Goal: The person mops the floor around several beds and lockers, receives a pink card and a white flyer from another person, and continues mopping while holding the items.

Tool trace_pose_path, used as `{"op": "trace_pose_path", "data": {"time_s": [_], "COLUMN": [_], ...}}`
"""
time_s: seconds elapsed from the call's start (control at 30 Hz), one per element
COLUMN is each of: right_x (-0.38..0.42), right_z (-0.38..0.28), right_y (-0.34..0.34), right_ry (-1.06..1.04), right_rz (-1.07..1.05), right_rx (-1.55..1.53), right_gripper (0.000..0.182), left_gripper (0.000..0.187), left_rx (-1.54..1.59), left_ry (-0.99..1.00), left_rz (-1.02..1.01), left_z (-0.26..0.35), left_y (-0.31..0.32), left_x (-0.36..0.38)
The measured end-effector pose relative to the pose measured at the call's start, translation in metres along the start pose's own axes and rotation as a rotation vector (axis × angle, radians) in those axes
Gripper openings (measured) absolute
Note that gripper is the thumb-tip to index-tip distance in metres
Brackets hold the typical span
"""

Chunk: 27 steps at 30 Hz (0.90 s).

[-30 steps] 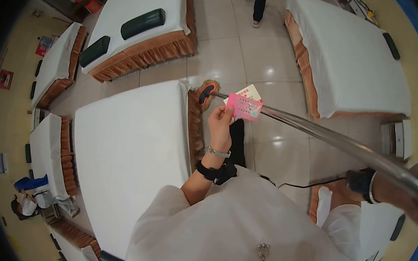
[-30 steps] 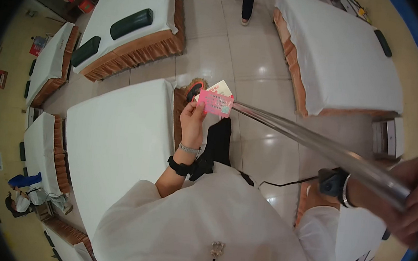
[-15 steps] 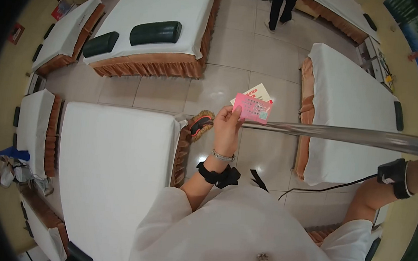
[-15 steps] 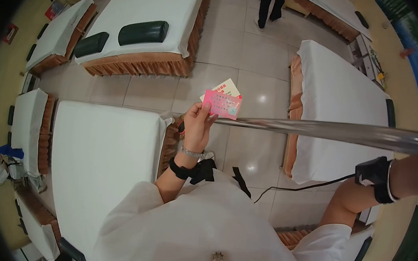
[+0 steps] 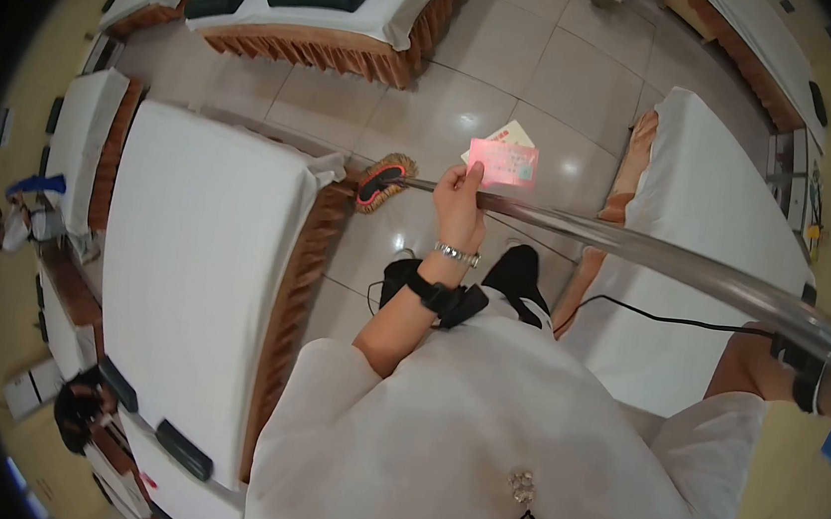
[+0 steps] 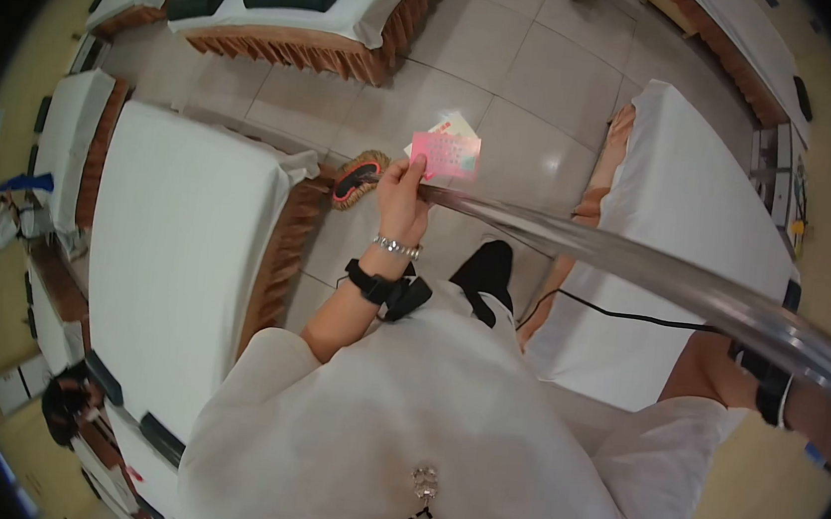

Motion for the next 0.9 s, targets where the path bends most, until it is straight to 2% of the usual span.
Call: {"op": "trace_pose_path", "data": {"time_s": [0.03, 0.13, 0.23, 0.37, 0.43, 0.47, 0.5, 0.53, 0.57, 0.7, 0.83, 0.9], "right_x": [0.003, -0.004, -0.006, 0.015, 0.050, 0.065, 0.071, 0.081, 0.090, 0.107, 0.103, 0.098], "right_z": [-0.010, -0.056, -0.088, -0.119, -0.121, -0.116, -0.083, -0.058, -0.046, -0.008, 0.028, 0.043], "right_y": [-0.013, -0.066, -0.097, -0.115, -0.131, -0.140, -0.127, -0.125, -0.118, -0.130, -0.133, -0.134], "right_ry": [-0.003, 0.084, -0.030, -0.045, -0.209, -0.292, -0.193, -0.140, -0.129, -0.210, -0.180, -0.190], "right_rz": [-0.019, -0.075, -0.092, -0.192, -0.299, -0.350, -0.352, -0.303, -0.113, 0.023, 0.065, 0.106], "right_rx": [-0.028, -0.065, -0.134, -0.193, -0.430, -0.552, -0.550, -0.734, -0.497, -0.379, -0.373, -0.312], "right_gripper": [0.026, 0.025, 0.024, 0.020, 0.009, 0.008, 0.014, 0.018, 0.017, 0.018, 0.020, 0.019], "left_gripper": [0.010, 0.010, 0.010, 0.010, 0.010, 0.011, 0.011, 0.011, 0.011, 0.011, 0.011, 0.011], "left_rx": [0.056, 0.171, 0.229, 0.240, 0.230, 0.210, 0.219, 0.206, 0.196, 0.178, 0.225, 0.204], "left_ry": [0.094, 0.075, 0.122, 0.206, 0.229, 0.246, 0.252, 0.262, 0.273, 0.392, 0.405, 0.349], "left_rz": [0.018, 0.121, 0.102, 0.176, 0.229, 0.275, 0.288, 0.312, 0.341, 0.390, 0.427, 0.451], "left_z": [-0.021, -0.037, -0.043, -0.076, -0.090, -0.091, -0.093, -0.094, -0.093, -0.090, -0.068, -0.055], "left_y": [0.014, 0.069, 0.121, 0.140, 0.135, 0.129, 0.122, 0.114, 0.108, 0.086, 0.068, 0.061], "left_x": [-0.008, 0.012, 0.030, 0.016, -0.001, -0.011, -0.021, -0.034, -0.046, -0.085, -0.107, -0.119]}}
Point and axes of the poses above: each hand's wrist, its own x-axis away from the middle knuckle, its own y-axis out of the palm, z = x × y, the point moved 2 cm from there along -x, towards the middle knuckle, and after that the axes turned 11 degrees about -x, right-handed, at the moved point
